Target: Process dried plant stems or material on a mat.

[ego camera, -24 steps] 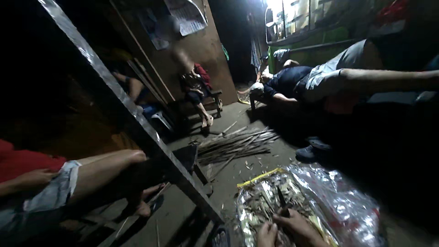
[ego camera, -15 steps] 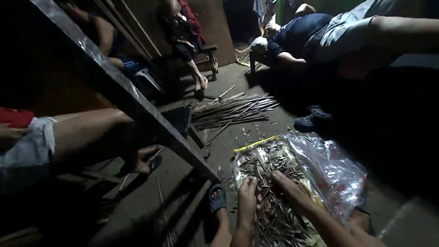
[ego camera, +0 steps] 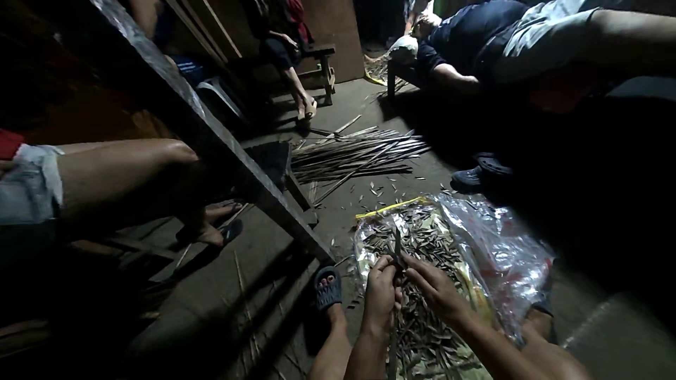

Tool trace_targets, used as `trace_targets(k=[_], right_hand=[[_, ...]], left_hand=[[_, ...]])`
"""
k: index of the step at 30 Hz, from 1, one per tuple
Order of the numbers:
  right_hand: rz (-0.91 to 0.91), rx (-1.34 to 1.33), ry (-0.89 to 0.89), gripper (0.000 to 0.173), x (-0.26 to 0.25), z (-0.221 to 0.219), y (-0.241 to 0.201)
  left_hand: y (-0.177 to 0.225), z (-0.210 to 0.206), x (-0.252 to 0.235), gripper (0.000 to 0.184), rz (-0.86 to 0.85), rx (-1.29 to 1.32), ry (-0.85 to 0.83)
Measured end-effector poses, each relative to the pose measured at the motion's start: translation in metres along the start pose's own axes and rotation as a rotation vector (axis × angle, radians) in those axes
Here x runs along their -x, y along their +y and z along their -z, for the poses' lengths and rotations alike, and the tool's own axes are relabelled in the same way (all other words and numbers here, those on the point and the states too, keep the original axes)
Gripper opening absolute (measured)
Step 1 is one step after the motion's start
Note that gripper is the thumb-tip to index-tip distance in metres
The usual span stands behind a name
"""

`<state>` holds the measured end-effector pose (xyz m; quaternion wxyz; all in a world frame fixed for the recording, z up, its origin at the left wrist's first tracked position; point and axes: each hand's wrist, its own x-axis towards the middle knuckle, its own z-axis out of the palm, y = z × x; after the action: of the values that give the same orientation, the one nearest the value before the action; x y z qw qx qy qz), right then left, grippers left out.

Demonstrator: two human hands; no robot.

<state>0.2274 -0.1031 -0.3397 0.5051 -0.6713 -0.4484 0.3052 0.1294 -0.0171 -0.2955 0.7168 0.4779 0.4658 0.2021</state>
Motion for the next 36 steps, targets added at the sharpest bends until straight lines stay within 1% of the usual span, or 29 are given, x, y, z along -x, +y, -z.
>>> trace_targets(k=[3, 6, 8, 11, 12, 14, 16, 18, 20, 21, 23, 26, 29, 32, 34, 36], right_hand=[[0.009, 0.09, 0.03, 0.045, 0.002, 0.002, -0.001], [0.007, 0.113, 0.009, 0.045, 0.004, 0.009, -0.002], [0.011, 0.094, 0.026, 0.045, 0.003, 0.011, 0.0], [-0.011, 0.021, 0.072, 0.049, -0.006, 0.019, 0.011], [-0.008, -0.004, 0.112, 0.049, -0.009, 0.022, 0.014], [-0.067, -0.073, 0.187, 0.047, -0.013, 0.028, 0.012], [-0.195, -0.212, 0.223, 0.043, -0.014, 0.032, 0.002], [-0.266, -0.423, 0.181, 0.042, -0.013, 0.028, -0.002], [-0.263, -0.555, 0.045, 0.044, -0.009, 0.022, -0.004], [-0.254, -0.57, -0.02, 0.045, -0.006, 0.018, -0.007], [-0.226, -0.561, -0.082, 0.046, 0.0, 0.012, -0.011], [-0.169, -0.506, -0.095, 0.045, 0.004, 0.01, -0.011], [-0.072, -0.376, -0.025, 0.043, 0.004, 0.008, -0.009], [-0.01, -0.256, 0.058, 0.044, 0.0, 0.008, 0.002], [-0.034, -0.277, 0.099, 0.045, -0.005, 0.012, 0.005], [-0.064, -0.346, 0.126, 0.042, -0.008, 0.017, 0.005]], left_hand=[[-0.002, 0.0, 0.0, 0.024, 0.041, 0.079, -0.042], [0.0, 0.001, 0.003, 0.026, 0.078, 0.142, -0.092], [0.001, 0.002, 0.006, 0.025, 0.092, 0.166, -0.138], [-0.004, 0.002, 0.014, 0.024, 0.117, 0.101, -0.23], [-0.007, 0.002, 0.015, 0.025, 0.126, 0.089, -0.267], [-0.011, 0.002, 0.017, 0.027, 0.133, 0.085, -0.296], [-0.01, 0.002, 0.015, 0.029, 0.126, 0.099, -0.258], [-0.007, 0.004, 0.011, 0.029, 0.101, 0.137, -0.202], [-0.004, 0.007, 0.009, 0.03, 0.097, 0.18, -0.172], [-0.003, 0.007, 0.009, 0.03, 0.105, 0.206, -0.171], [-0.004, 0.007, 0.009, 0.032, 0.134, 0.246, -0.189], [-0.006, 0.006, 0.011, 0.035, 0.199, 0.319, -0.247], [-0.007, 0.005, 0.012, 0.037, 0.241, 0.371, -0.288], [-0.01, 0.004, 0.015, 0.038, 0.274, 0.354, -0.378], [-0.014, 0.001, 0.016, 0.041, 0.29, 0.343, -0.431], [-0.016, 0.001, 0.016, 0.04, 0.284, 0.348, -0.44]])
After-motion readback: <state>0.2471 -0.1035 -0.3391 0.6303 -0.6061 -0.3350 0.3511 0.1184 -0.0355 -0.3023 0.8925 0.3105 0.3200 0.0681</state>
